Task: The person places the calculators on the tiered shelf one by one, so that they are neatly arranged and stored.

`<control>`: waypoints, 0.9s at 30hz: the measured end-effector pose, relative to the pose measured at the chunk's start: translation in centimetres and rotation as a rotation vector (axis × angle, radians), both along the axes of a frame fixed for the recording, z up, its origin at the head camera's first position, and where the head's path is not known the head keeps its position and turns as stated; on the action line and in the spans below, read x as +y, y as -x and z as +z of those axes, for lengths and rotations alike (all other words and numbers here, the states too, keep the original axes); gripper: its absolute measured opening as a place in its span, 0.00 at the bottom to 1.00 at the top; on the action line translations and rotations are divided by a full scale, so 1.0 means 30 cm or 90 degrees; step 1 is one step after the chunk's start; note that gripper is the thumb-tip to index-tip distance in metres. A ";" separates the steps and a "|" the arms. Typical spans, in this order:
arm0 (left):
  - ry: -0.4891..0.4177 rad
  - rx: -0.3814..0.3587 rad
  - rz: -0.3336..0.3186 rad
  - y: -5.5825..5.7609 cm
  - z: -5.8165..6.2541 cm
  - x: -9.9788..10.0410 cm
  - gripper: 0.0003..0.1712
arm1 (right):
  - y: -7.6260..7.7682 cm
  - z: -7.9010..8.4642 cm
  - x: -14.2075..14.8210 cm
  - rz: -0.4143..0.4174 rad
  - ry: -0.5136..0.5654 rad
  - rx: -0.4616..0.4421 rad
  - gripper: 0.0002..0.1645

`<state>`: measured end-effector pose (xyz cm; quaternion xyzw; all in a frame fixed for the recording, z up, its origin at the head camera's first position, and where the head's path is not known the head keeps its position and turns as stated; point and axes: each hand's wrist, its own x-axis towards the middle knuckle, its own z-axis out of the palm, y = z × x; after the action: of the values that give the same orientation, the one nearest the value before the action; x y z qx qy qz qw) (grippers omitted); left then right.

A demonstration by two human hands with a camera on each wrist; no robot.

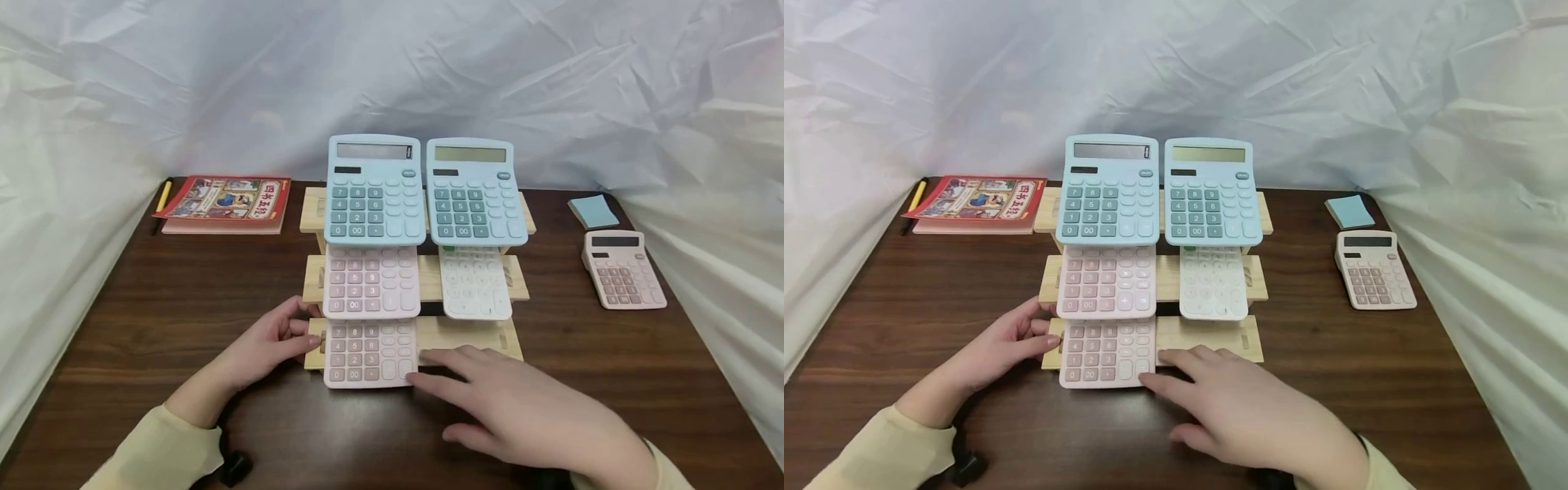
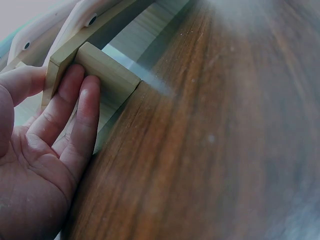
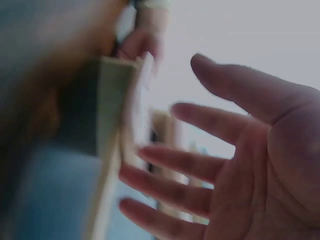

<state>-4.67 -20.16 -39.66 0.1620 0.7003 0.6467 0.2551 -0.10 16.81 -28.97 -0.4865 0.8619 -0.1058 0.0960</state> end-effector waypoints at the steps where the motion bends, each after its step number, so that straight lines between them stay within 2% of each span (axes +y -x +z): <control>1: 0.004 0.000 0.004 -0.001 0.000 -0.001 0.21 | 0.004 0.014 0.018 -0.001 0.009 0.004 0.31; 6: 0.009 -0.006 0.006 -0.007 -0.001 -0.004 0.22 | 0.030 0.102 0.147 -0.031 0.082 0.044 0.25; 10: 0.003 -0.005 0.000 -0.005 0.000 -0.003 0.22 | 0.072 0.164 0.265 -0.067 0.180 0.044 0.33; 12: 0.003 -0.004 0.000 -0.004 0.001 -0.002 0.22 | 0.100 0.175 0.313 -0.090 0.211 0.035 0.37; 14: 0.007 -0.007 0.002 -0.004 0.003 -0.003 0.22 | 0.131 0.170 0.353 -0.136 0.221 0.035 0.39; 16: 0.014 -0.008 0.005 -0.005 0.004 -0.004 0.22 | 0.170 0.153 0.394 -0.191 0.229 0.028 0.39; 18: 0.017 -0.006 0.007 -0.005 0.005 -0.005 0.21 | 0.214 0.129 0.441 -0.264 0.244 -0.008 0.36; 22: 0.001 -0.003 0.001 -0.003 0.004 -0.003 0.21 | 0.313 0.067 0.554 -0.453 0.256 -0.094 0.31; 25: -0.011 -0.004 -0.005 -0.002 0.003 -0.002 0.21 | 0.384 -0.001 0.648 -0.598 0.198 -0.100 0.42; 27: -0.013 -0.003 -0.002 -0.003 0.003 -0.003 0.22 | 0.425 -0.062 0.706 -0.665 0.145 -0.084 0.52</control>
<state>-4.58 -20.24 -39.57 0.1642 0.6928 0.6537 0.2563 -12.86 38.00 -30.84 0.0073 0.9644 -0.2626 0.0316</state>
